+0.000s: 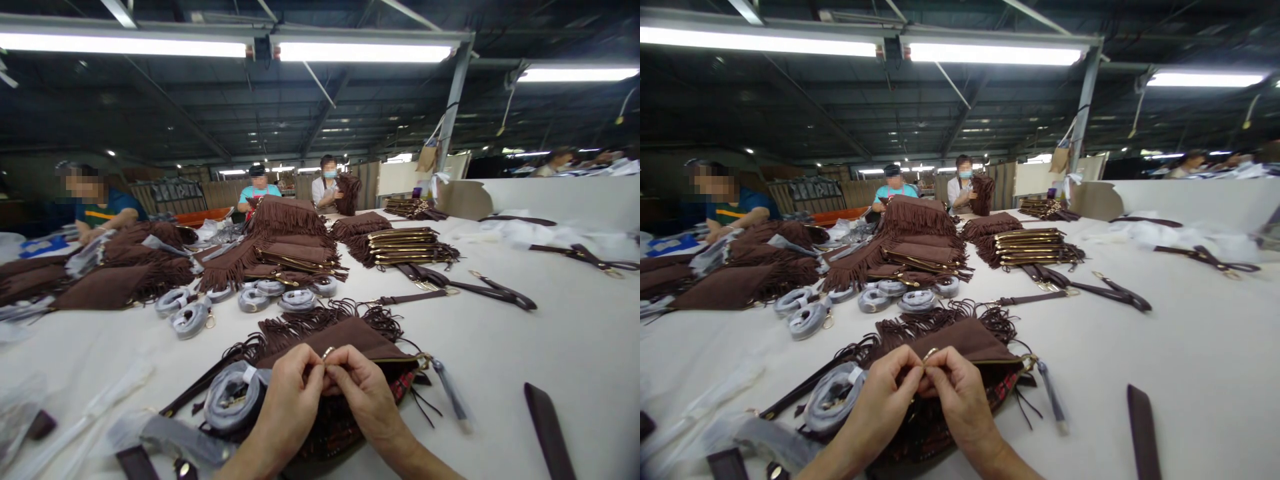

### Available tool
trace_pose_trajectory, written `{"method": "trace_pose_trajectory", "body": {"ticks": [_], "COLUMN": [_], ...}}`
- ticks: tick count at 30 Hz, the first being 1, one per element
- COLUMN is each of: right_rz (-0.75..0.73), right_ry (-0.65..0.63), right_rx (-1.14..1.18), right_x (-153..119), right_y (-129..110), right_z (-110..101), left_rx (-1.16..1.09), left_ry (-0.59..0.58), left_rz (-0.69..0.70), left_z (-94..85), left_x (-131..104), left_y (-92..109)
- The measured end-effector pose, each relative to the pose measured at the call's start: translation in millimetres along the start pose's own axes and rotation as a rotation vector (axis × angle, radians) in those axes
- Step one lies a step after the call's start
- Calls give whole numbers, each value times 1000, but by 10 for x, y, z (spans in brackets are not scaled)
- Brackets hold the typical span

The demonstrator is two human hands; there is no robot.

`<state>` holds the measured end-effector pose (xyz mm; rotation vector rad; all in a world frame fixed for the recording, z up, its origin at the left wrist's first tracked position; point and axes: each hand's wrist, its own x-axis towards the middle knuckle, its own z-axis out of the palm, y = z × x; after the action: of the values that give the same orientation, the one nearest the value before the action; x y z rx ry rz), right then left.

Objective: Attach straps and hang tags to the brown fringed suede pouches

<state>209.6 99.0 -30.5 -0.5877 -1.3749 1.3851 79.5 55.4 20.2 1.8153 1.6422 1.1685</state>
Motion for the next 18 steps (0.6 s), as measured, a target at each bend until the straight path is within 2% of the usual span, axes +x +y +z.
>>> {"method": "trace_pose_trajectory", "body": {"ticks": [3, 5, 7, 10, 12, 14, 16, 18], "right_rz": [-50, -43, -7, 40, 30, 23, 68, 151], "right_ry": [-13, -16, -18, -41, -69, -115, -200, -297], "right_rx": [-110, -109, -64, -3, 46, 120, 190, 229], "right_x": [0, 2, 7, 27, 55, 89, 116, 127], "right_y": [36, 37, 4, -116, -227, -334, -415, -463], "right_z": [-3, 10, 25, 14, -25, -82, -139, -177], "left_rx": [13, 33, 31, 85, 287, 568, 794, 944], "left_ry": [0, -46, -132, -217, -271, -400, -482, -461], "left_rz": [-15, -19, -16, -2, 1, -9, -23, -17], "left_z": [27, -16, -148, -518, -798, -1007, -1101, -1113], "left_x": [2, 41, 110, 209, 223, 178, 93, 5], "left_y": [-11, -9, -7, -54, -156, -319, -501, -620]}}
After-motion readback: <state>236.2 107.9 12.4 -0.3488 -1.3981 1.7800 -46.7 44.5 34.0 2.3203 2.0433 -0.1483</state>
